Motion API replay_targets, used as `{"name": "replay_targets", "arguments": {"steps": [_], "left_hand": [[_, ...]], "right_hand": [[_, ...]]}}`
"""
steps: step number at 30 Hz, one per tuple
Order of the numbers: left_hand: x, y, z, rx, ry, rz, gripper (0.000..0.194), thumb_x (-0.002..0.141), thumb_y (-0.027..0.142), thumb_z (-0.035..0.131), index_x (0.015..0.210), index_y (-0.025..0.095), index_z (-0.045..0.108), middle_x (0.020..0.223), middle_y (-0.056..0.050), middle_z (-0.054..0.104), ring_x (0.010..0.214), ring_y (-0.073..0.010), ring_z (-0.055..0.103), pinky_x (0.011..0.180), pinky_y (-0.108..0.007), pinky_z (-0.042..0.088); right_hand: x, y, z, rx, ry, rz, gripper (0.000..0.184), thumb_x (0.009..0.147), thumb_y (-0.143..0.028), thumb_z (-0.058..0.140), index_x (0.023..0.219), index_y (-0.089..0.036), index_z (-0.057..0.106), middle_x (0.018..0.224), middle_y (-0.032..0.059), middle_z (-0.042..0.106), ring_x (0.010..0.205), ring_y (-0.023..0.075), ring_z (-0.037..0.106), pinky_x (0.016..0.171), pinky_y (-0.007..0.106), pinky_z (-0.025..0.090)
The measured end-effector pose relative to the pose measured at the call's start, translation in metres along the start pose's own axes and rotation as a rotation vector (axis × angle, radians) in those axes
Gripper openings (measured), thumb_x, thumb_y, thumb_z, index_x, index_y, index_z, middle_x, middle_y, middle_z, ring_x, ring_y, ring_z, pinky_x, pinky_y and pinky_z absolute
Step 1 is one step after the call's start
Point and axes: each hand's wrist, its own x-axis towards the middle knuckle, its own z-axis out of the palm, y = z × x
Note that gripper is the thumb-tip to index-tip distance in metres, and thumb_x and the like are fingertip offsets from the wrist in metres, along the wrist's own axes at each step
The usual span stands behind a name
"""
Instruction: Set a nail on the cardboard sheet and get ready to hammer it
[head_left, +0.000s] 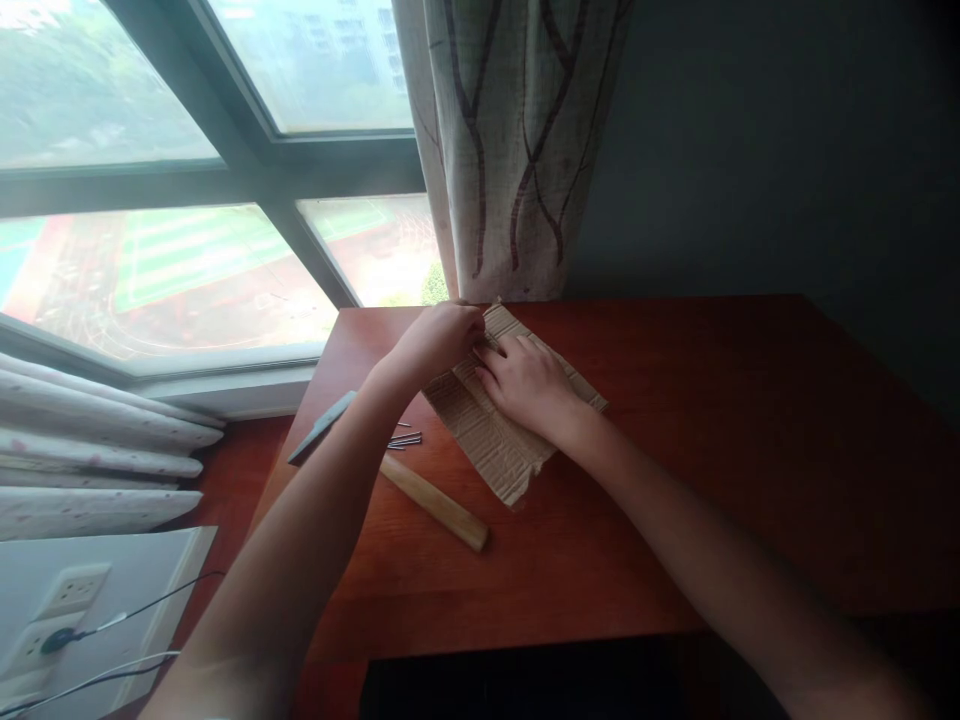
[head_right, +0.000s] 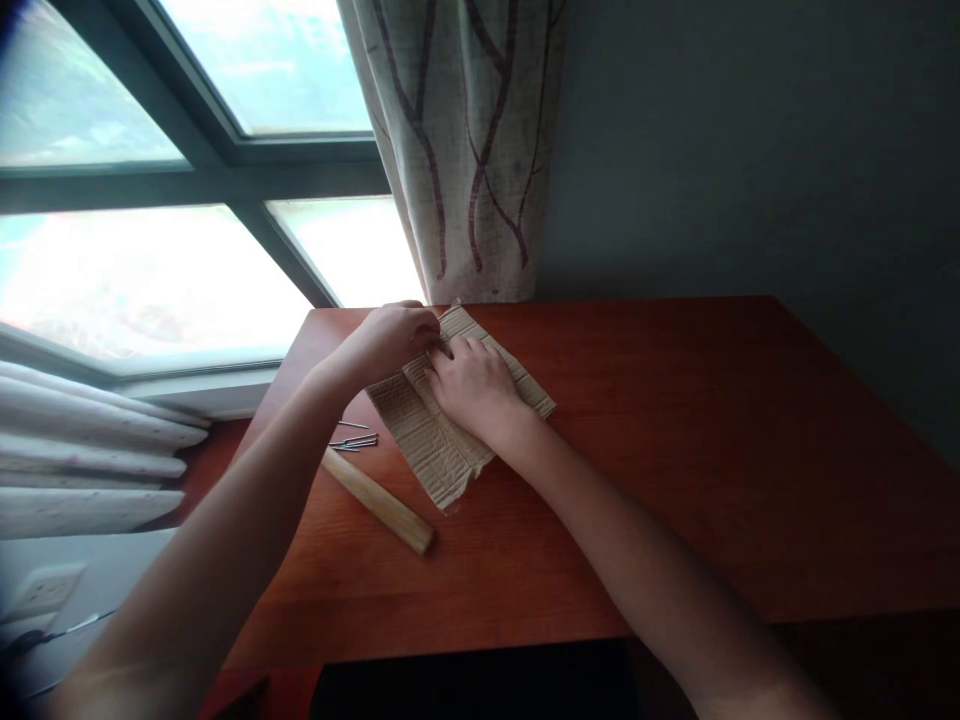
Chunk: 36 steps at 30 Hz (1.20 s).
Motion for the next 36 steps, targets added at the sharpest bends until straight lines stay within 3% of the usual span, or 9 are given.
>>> {"name": "replay_targets", "arguments": {"steps": [5, 9, 12, 14, 16, 21, 24, 27, 36], "left_hand": [[0.004, 0.004, -0.006, -0.071, 0.124, -0.026, 0.024, 0.094, 0.017, 0.051, 0.095, 0.014, 0.075, 0.097, -0.012, 0.073, 0.085, -0.0215, 0.066, 0.076, -0.032, 0.050], [-0.002, 0.007, -0.043, -0.133, 0.402, -0.113, 0.021, 0.095, 0.023, 0.053, 0.096, 0.016, 0.073, 0.097, -0.008, 0.074, 0.087, -0.0193, 0.066, 0.081, -0.033, 0.052], [-0.031, 0.005, -0.073, -0.158, 0.589, -0.229, 0.017, 0.094, 0.029, 0.059, 0.092, 0.019, 0.073, 0.094, -0.003, 0.075, 0.084, -0.0168, 0.065, 0.081, -0.032, 0.053], [-0.062, 0.000, -0.081, -0.200, 0.579, -0.311, 0.017, 0.093, 0.032, 0.062, 0.091, 0.020, 0.073, 0.094, -0.001, 0.076, 0.080, -0.0151, 0.064, 0.079, -0.031, 0.054], [-0.095, -0.010, -0.074, -0.207, 0.449, -0.362, 0.017, 0.093, 0.036, 0.065, 0.095, 0.021, 0.074, 0.094, 0.001, 0.076, 0.079, -0.0146, 0.063, 0.080, -0.031, 0.054], [-0.154, -0.037, -0.024, -0.224, 0.137, -0.487, 0.022, 0.089, 0.041, 0.061, 0.087, 0.023, 0.072, 0.085, -0.001, 0.075, 0.073, -0.0198, 0.064, 0.070, -0.033, 0.050], [-0.166, -0.043, -0.004, -0.141, 0.080, -0.499, 0.025, 0.085, 0.041, 0.057, 0.086, 0.021, 0.072, 0.088, -0.007, 0.075, 0.078, -0.0227, 0.066, 0.070, -0.033, 0.047], [-0.168, -0.044, 0.000, -0.098, 0.045, -0.507, 0.028, 0.086, 0.041, 0.054, 0.087, 0.020, 0.073, 0.089, -0.007, 0.074, 0.080, -0.0227, 0.066, 0.069, -0.032, 0.045], [-0.168, -0.038, 0.002, -0.090, 0.175, -0.472, 0.024, 0.091, 0.036, 0.055, 0.093, 0.022, 0.074, 0.089, -0.005, 0.075, 0.077, -0.0201, 0.064, 0.071, -0.030, 0.043]], "right_hand": [[-0.001, 0.000, 0.000, -0.001, 0.002, 0.000, 0.044, 0.110, -0.036, 0.042, 0.144, -0.018, 0.063, 0.122, 0.0167, 0.068, 0.112, 0.0312, 0.059, 0.092, 0.042, 0.044], [0.000, 0.000, 0.001, -0.005, -0.001, 0.001, 0.043, 0.109, -0.035, 0.044, 0.143, -0.018, 0.063, 0.119, 0.0157, 0.068, 0.109, 0.0301, 0.060, 0.090, 0.040, 0.044], [-0.001, 0.001, 0.001, -0.003, 0.000, -0.004, 0.041, 0.108, -0.034, 0.045, 0.142, -0.018, 0.064, 0.116, 0.0153, 0.068, 0.107, 0.0298, 0.060, 0.089, 0.039, 0.043], [-0.001, 0.001, 0.001, 0.002, 0.004, -0.008, 0.041, 0.108, -0.034, 0.045, 0.140, -0.018, 0.065, 0.115, 0.0154, 0.068, 0.108, 0.0300, 0.060, 0.089, 0.039, 0.043], [-0.002, 0.001, 0.001, 0.008, 0.009, -0.011, 0.041, 0.108, -0.034, 0.045, 0.140, -0.018, 0.065, 0.115, 0.0152, 0.068, 0.108, 0.0302, 0.059, 0.090, 0.039, 0.043], [-0.002, 0.000, 0.000, 0.015, 0.012, -0.009, 0.041, 0.108, -0.033, 0.046, 0.140, -0.017, 0.065, 0.116, 0.0149, 0.068, 0.107, 0.0305, 0.059, 0.089, 0.039, 0.043], [-0.002, 0.000, 0.000, 0.019, 0.006, -0.002, 0.040, 0.108, -0.033, 0.046, 0.139, -0.017, 0.066, 0.115, 0.0159, 0.068, 0.107, 0.0306, 0.059, 0.088, 0.039, 0.043], [-0.001, 0.000, 0.001, 0.035, 0.009, 0.005, 0.040, 0.108, -0.032, 0.046, 0.139, -0.018, 0.067, 0.115, 0.0161, 0.068, 0.108, 0.0306, 0.060, 0.090, 0.040, 0.044], [0.002, 0.008, 0.003, 0.204, 0.048, -0.001, 0.037, 0.103, -0.031, 0.056, 0.135, -0.017, 0.070, 0.110, 0.0142, 0.070, 0.101, 0.0292, 0.063, 0.089, 0.040, 0.048]]}}
